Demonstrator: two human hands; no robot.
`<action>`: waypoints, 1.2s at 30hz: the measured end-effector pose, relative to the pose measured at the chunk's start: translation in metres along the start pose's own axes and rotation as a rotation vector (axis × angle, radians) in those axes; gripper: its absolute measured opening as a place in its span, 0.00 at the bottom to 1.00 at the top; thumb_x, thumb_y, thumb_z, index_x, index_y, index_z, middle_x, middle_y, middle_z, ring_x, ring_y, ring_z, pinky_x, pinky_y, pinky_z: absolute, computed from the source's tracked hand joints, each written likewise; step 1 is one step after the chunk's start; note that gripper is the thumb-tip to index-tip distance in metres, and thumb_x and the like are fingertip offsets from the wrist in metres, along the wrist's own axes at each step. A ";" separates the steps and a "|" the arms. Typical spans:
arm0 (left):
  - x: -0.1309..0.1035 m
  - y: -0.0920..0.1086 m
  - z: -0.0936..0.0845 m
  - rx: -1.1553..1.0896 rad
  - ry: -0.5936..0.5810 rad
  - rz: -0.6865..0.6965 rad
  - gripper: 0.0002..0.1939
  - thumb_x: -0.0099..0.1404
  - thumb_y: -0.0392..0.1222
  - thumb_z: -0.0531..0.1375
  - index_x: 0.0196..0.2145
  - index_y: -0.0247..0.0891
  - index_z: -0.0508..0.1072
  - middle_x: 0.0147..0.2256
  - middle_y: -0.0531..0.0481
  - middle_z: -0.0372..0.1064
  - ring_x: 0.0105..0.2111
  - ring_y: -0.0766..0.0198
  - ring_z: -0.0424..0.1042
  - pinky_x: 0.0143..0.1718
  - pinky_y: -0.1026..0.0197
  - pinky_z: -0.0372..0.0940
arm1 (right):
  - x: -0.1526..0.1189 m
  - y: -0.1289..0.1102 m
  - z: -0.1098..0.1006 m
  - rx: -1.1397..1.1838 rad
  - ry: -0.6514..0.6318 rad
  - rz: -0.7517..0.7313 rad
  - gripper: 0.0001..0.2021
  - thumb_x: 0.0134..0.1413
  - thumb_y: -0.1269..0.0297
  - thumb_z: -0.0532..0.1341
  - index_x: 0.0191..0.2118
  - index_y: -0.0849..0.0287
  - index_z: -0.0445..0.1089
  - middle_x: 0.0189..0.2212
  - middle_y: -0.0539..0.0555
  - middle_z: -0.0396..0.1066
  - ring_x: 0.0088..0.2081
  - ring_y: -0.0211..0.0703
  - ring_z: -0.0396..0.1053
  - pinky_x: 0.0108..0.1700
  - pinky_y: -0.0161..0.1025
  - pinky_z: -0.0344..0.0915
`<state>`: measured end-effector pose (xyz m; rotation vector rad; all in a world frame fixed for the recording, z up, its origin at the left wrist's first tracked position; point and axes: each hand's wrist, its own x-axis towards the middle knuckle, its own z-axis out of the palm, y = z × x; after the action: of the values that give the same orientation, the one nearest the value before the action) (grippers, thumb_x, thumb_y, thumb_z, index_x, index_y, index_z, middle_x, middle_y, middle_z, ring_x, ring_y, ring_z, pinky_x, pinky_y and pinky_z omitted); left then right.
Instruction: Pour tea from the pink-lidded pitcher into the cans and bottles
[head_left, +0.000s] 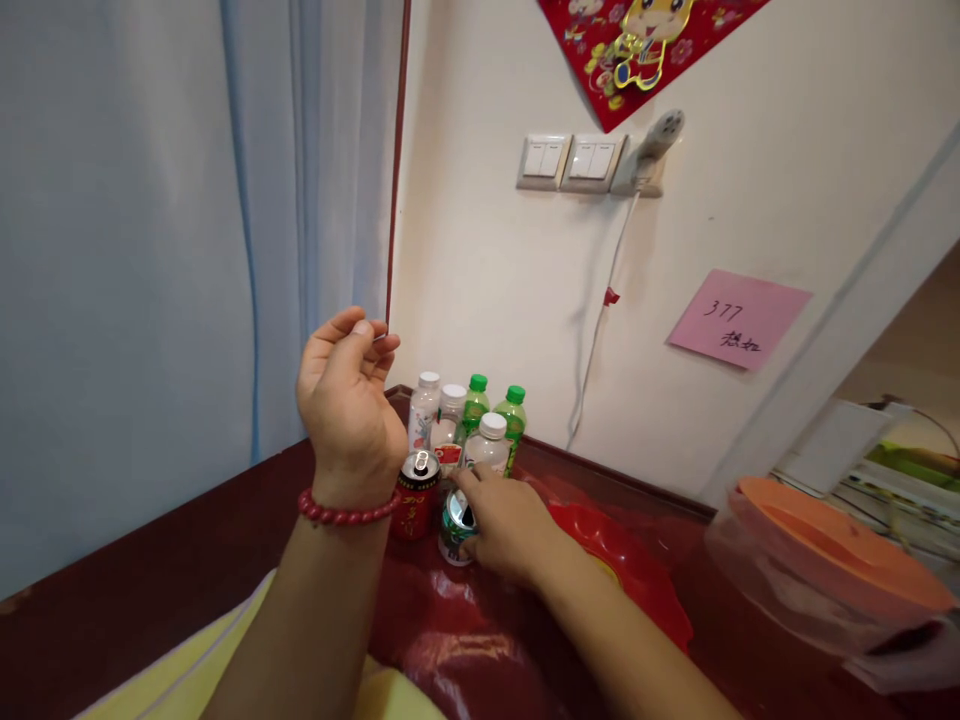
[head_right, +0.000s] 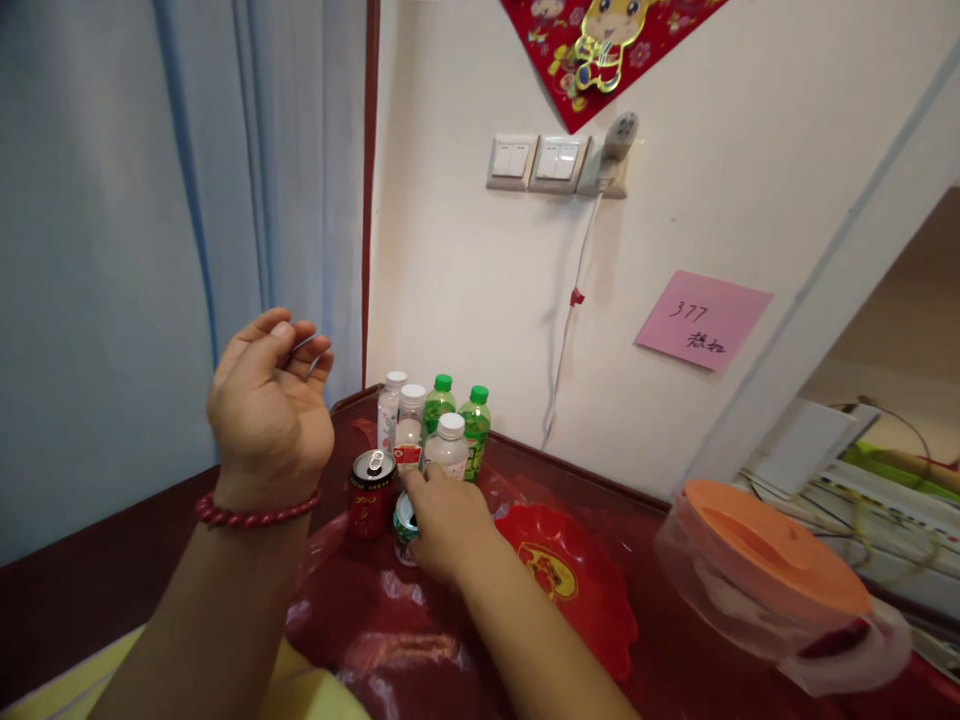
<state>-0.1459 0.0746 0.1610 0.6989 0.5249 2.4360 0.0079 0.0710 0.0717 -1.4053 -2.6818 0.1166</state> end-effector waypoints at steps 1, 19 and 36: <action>-0.001 0.000 0.000 -0.002 -0.007 0.001 0.05 0.58 0.36 0.66 0.33 0.42 0.76 0.31 0.54 0.74 0.33 0.66 0.73 0.44 0.61 0.69 | -0.007 0.000 -0.004 -0.004 0.003 0.006 0.39 0.48 0.65 0.72 0.66 0.54 0.64 0.55 0.60 0.72 0.50 0.61 0.75 0.43 0.47 0.69; -0.065 -0.029 0.028 0.120 -0.364 -0.178 0.10 0.56 0.39 0.69 0.37 0.38 0.76 0.32 0.52 0.72 0.33 0.64 0.73 0.38 0.62 0.68 | -0.112 0.118 -0.020 0.089 0.032 0.349 0.35 0.43 0.74 0.73 0.60 0.53 0.71 0.55 0.56 0.73 0.52 0.56 0.74 0.48 0.45 0.66; -0.101 -0.091 0.015 0.591 -0.965 -0.484 0.24 0.55 0.50 0.67 0.47 0.38 0.76 0.45 0.40 0.77 0.46 0.50 0.76 0.52 0.46 0.70 | -0.224 0.120 -0.087 0.603 1.350 0.416 0.15 0.54 0.49 0.70 0.39 0.54 0.79 0.33 0.56 0.78 0.25 0.40 0.67 0.26 0.37 0.62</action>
<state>-0.0295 0.0882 0.0906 1.6191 0.8561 1.2526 0.2444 -0.0437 0.1295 -1.1308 -1.1232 -0.0077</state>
